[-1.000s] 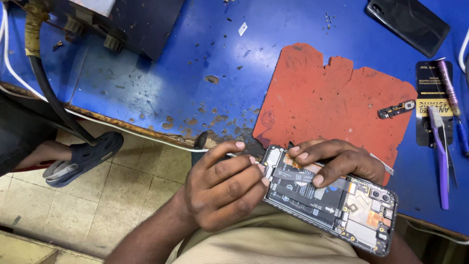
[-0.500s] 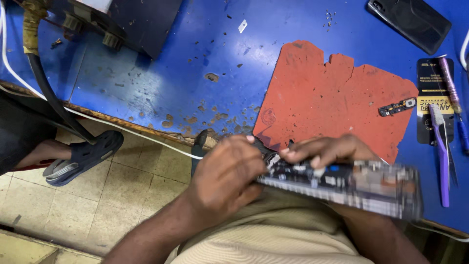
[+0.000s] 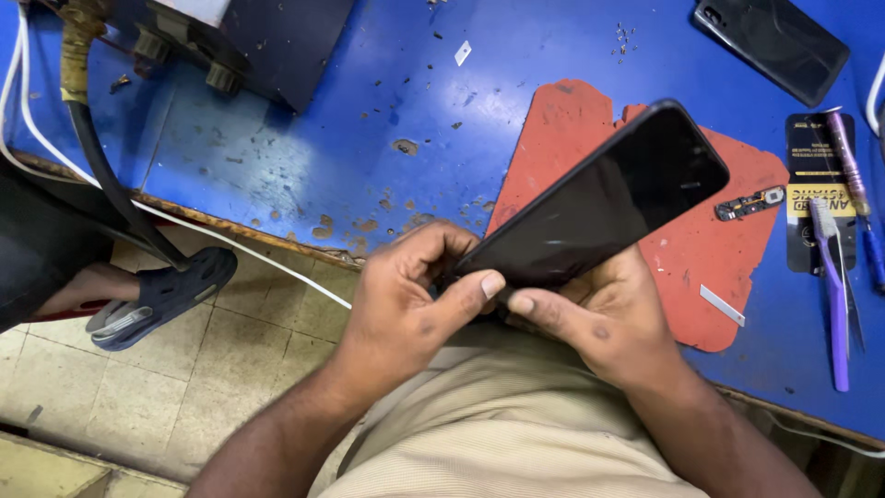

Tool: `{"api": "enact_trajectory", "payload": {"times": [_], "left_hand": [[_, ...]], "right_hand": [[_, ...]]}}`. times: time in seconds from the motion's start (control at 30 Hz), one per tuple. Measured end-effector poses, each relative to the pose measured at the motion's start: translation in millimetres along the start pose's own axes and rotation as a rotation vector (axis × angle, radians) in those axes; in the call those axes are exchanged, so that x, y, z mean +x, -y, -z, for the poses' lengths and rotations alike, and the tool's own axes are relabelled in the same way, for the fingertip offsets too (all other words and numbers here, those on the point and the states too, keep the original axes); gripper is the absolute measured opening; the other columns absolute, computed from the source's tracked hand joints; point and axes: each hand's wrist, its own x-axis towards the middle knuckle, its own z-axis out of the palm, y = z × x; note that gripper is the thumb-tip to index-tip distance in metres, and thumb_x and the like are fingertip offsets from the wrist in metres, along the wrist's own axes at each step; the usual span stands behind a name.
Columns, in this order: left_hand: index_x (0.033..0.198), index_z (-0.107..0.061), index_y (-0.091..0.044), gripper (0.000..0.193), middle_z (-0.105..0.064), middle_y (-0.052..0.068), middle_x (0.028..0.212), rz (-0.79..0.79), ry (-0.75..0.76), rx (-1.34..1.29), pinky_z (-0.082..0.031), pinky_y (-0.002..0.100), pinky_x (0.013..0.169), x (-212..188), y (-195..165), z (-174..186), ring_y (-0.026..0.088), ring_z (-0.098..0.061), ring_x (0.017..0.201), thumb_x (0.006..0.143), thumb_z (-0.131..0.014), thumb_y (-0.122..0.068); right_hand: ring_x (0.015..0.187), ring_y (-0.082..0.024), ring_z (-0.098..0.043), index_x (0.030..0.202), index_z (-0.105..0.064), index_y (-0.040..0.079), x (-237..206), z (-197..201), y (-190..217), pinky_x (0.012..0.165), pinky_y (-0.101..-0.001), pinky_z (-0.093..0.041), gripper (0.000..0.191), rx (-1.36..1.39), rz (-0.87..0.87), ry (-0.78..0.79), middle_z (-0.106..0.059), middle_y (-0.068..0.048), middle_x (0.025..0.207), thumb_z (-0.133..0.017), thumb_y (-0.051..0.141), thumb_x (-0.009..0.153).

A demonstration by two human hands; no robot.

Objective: The person pries open a smartphone on a repair mat, plugs a charging cable into it, then uses a heated tool on a small circuit board and removes components from it. They then peel the back cover off the phone chassis and work on the exposed internals by hand.

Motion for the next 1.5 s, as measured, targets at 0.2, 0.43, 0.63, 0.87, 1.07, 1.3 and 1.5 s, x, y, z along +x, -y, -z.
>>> {"api": "enact_trajectory", "payload": {"times": [0.2, 0.43, 0.63, 0.87, 1.07, 1.3, 1.5], "left_hand": [[0.109, -0.062, 0.001, 0.017, -0.066, 0.001, 0.096, 0.069, 0.096, -0.168, -0.054, 0.025, 0.079, 5, -2, 7, 0.007, -0.062, 0.088, 0.098, -0.071, -0.008], [0.109, -0.071, -0.002, 0.019, -0.077, 0.003, 0.083, -0.015, 0.026, 0.323, -0.058, 0.026, 0.062, -3, -15, 6, 0.008, -0.072, 0.074, 0.095, -0.070, -0.015], [0.098, -0.072, -0.003, 0.014, -0.074, 0.005, 0.074, -0.133, -0.042, 0.373, -0.055, 0.027, 0.056, 0, -13, -8, 0.010, -0.070, 0.064, 0.095, -0.072, -0.016], [0.093, -0.069, -0.001, 0.014, -0.070, 0.009, 0.071, -0.182, -0.064, 0.335, -0.053, 0.029, 0.058, 0, -10, -13, 0.010, -0.065, 0.060, 0.097, -0.069, -0.014], [0.086, -0.066, 0.000, 0.013, -0.060, 0.010, 0.065, -0.230, -0.171, 0.357, -0.045, 0.031, 0.052, 0, -6, -18, 0.013, -0.053, 0.054, 0.092, -0.072, -0.010], [0.085, -0.066, -0.001, 0.010, -0.060, 0.008, 0.064, -0.236, -0.200, 0.310, -0.045, 0.031, 0.051, -1, -3, -19, 0.011, -0.054, 0.054, 0.090, -0.071, -0.008], [0.084, -0.065, -0.001, 0.011, -0.061, 0.008, 0.066, -0.278, -0.239, 0.327, -0.044, 0.031, 0.051, -2, -1, -17, 0.012, -0.054, 0.055, 0.089, -0.072, -0.008]], "right_hand": [[0.105, -0.021, -0.070, 0.129, -0.051, -0.001, 9, -4, 4, 0.087, -0.0389, -0.060, 0.045, 0.032, -0.067, -0.082, -0.069, -0.013, 0.116, -0.072, -0.005, 0.089], [0.116, -0.022, -0.068, 0.139, -0.047, 0.002, 16, -7, 6, 0.103, -0.0398, -0.057, 0.054, 0.192, 0.067, -0.111, -0.066, -0.011, 0.124, -0.071, -0.007, 0.091], [0.111, -0.023, -0.070, 0.134, -0.051, -0.001, 15, -8, 0, 0.100, -0.0399, -0.058, 0.047, 0.144, 0.109, -0.142, -0.068, -0.012, 0.120, -0.070, -0.008, 0.091], [0.107, -0.022, -0.070, 0.129, -0.053, -0.001, 12, -6, -7, 0.097, -0.0375, -0.057, 0.041, 0.159, 0.204, -0.162, -0.069, -0.014, 0.116, -0.069, -0.012, 0.092], [0.105, -0.021, -0.071, 0.127, -0.053, -0.001, 11, -7, -14, 0.094, -0.0369, -0.058, 0.041, 0.128, 0.208, -0.199, -0.070, -0.014, 0.114, -0.069, -0.013, 0.090], [0.101, -0.022, -0.072, 0.124, -0.055, -0.003, 13, -9, -16, 0.091, -0.0367, -0.059, 0.037, 0.151, 0.222, -0.163, -0.071, -0.015, 0.111, -0.070, -0.012, 0.092], [0.101, -0.021, -0.071, 0.125, -0.054, -0.002, 13, -10, -18, 0.090, -0.0359, -0.059, 0.038, 0.145, 0.220, -0.165, -0.071, -0.014, 0.111, -0.071, -0.011, 0.092]]}}
